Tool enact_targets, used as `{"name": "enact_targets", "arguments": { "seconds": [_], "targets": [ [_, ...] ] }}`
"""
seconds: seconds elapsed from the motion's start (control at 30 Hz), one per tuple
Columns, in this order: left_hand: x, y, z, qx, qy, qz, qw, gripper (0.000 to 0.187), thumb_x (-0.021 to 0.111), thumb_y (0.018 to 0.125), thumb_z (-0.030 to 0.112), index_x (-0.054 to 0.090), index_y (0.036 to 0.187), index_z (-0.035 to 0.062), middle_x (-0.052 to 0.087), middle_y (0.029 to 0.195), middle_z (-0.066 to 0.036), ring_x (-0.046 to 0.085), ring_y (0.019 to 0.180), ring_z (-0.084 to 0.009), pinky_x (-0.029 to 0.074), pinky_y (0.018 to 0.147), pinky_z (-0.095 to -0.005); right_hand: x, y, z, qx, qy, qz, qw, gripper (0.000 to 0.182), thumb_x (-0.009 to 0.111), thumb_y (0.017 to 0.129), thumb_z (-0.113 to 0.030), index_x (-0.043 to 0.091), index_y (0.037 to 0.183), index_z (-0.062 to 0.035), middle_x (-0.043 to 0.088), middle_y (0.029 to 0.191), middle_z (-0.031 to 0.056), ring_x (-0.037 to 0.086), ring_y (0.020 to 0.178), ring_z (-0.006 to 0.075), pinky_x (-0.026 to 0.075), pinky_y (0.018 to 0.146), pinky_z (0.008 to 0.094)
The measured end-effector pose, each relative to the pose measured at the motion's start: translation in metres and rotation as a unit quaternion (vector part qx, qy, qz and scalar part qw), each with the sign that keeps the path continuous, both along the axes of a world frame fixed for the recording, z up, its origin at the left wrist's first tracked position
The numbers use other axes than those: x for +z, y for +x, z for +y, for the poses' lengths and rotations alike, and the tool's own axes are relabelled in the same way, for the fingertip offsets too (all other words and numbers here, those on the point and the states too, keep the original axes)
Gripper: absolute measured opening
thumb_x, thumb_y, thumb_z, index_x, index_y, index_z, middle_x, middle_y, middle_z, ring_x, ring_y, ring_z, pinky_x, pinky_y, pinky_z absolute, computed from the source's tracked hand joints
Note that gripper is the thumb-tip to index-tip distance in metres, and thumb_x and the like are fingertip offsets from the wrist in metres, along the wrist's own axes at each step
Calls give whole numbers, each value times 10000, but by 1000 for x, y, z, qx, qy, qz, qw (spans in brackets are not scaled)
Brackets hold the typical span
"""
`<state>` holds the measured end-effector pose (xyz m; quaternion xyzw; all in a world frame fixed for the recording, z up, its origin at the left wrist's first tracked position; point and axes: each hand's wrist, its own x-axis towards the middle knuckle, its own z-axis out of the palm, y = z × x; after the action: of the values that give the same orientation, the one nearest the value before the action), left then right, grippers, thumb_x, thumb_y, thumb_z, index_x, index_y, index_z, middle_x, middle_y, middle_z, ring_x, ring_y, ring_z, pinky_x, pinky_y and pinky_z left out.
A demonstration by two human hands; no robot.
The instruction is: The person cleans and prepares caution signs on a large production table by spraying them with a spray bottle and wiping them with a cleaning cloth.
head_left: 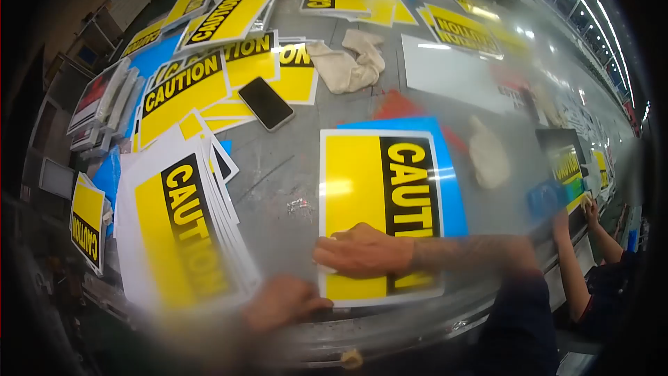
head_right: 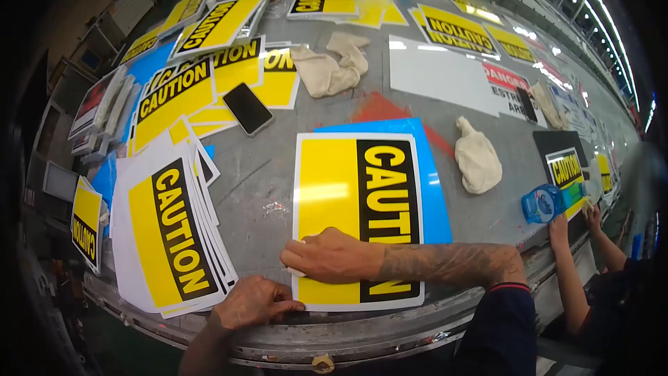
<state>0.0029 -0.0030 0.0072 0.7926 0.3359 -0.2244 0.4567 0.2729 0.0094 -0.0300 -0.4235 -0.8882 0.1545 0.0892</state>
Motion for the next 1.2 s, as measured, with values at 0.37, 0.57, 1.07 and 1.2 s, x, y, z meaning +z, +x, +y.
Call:
{"name": "enact_targets", "arguments": {
  "seconds": [0.37,0.57,1.07,1.2],
  "targets": [
    [-10,-6,-4,19,52,-41,998,421,818,1000,444,813,853,50,766,669,-18,688,504,-142,534,540,-318,-8,45,96,-243,87,51,965,193,660,1027,-260,612,1135,-107,757,970,195,753,908,440,574,771,573],
    [-13,-9,-6,-14,107,-121,987,362,843,988,363,810,856,28,750,647,-37,688,503,-146,539,541,-330,-13,164,62,-407,187,-14,894,245,679,1051,-298,614,1091,-66,742,973,227,729,872,460,564,731,563],
    [-9,-2,-16,5,138,-96,986,371,833,991,364,780,857,22,741,636,-71,705,514,-185,546,555,-353,-12,169,41,-351,199,-24,915,310,674,1075,-348,609,1199,-71,765,988,215,757,866,435,593,719,530],
    [-19,-11,-15,-2,168,-128,977,374,833,984,370,775,847,28,735,632,-57,712,541,-197,548,590,-359,-16,89,-84,-324,31,-114,939,375,745,1020,-320,637,1295,-88,764,942,134,794,802,321,608,657,465]
  ]
}}
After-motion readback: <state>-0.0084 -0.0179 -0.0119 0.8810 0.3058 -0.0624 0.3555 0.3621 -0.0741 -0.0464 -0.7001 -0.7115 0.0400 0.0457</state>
